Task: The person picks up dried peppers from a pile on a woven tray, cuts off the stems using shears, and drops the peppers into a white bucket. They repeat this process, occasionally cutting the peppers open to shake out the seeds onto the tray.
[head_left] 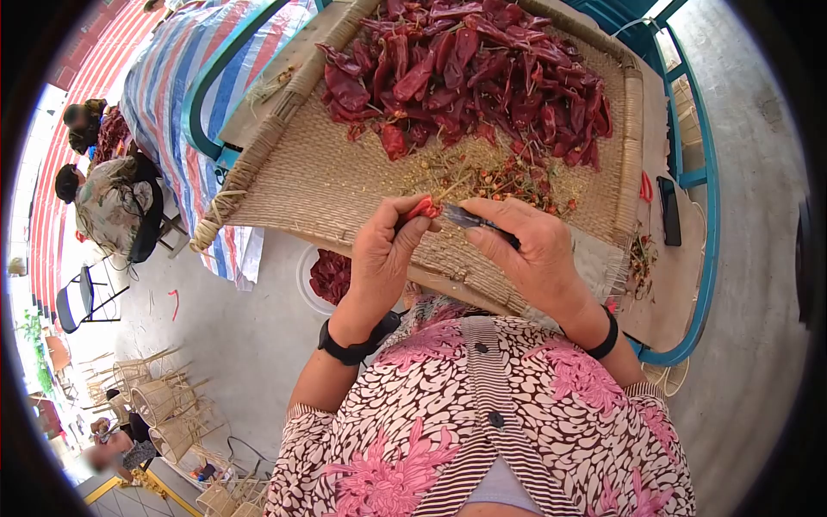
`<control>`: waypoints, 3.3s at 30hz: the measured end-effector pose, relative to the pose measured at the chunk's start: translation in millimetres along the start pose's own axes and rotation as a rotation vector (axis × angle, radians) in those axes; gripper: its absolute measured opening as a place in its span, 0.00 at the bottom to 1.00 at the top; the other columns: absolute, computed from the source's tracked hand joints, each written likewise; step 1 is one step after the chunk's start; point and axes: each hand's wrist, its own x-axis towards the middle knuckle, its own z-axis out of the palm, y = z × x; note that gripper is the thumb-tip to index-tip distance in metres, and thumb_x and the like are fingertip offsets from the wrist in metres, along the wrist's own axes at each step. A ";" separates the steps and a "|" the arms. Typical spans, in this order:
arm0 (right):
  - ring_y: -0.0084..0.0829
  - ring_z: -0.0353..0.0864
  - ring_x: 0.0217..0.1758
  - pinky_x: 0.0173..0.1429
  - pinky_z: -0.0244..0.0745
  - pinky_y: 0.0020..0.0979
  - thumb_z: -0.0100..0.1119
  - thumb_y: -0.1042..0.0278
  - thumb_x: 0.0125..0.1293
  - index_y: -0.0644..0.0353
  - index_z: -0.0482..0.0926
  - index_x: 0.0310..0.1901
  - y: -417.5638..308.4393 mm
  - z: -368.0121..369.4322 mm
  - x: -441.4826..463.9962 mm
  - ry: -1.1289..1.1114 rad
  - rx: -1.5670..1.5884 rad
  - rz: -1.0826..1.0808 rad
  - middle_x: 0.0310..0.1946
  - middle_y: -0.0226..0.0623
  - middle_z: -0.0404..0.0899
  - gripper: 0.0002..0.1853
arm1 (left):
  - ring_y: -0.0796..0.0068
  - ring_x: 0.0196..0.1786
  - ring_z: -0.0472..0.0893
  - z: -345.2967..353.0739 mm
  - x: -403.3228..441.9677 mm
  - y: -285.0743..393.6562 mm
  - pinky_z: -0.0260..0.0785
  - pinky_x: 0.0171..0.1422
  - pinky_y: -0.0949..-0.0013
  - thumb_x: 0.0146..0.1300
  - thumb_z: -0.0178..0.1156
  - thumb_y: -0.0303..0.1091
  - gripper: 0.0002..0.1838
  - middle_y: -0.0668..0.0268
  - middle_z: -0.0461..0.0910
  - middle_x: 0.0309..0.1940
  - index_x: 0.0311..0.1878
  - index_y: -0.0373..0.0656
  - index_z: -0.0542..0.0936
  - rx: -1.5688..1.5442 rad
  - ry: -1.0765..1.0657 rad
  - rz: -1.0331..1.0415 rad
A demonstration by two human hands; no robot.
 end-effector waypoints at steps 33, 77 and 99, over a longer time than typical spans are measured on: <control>0.16 0.69 0.21 0.25 0.63 0.22 0.62 0.65 0.65 0.58 0.78 0.55 9.7 21.5 -11.0 0.046 0.849 0.329 0.24 0.24 0.72 0.17 | 0.85 0.34 0.69 26.4 3.4 -16.0 0.64 0.39 0.79 0.73 0.53 0.33 0.11 0.70 0.77 0.37 0.50 0.37 0.76 -0.198 0.041 0.033; 0.10 0.53 0.17 0.18 0.46 0.15 0.52 0.58 0.73 0.55 0.72 0.55 5.9 1.0 -16.9 -0.244 1.379 0.756 0.21 0.20 0.59 0.15 | 0.83 0.33 0.70 24.0 8.6 -23.3 0.62 0.38 0.79 0.71 0.55 0.34 0.08 0.71 0.75 0.31 0.46 0.40 0.75 -0.782 -0.207 -0.169; 0.30 0.76 0.23 0.29 0.69 0.33 0.57 0.50 0.68 0.54 0.78 0.42 52.5 7.6 0.5 0.272 -0.099 0.408 0.26 0.33 0.78 0.15 | 0.86 0.33 0.71 28.0 8.5 -35.9 0.65 0.41 0.79 0.71 0.55 0.33 0.08 0.73 0.75 0.32 0.44 0.39 0.78 -0.057 -0.148 -0.218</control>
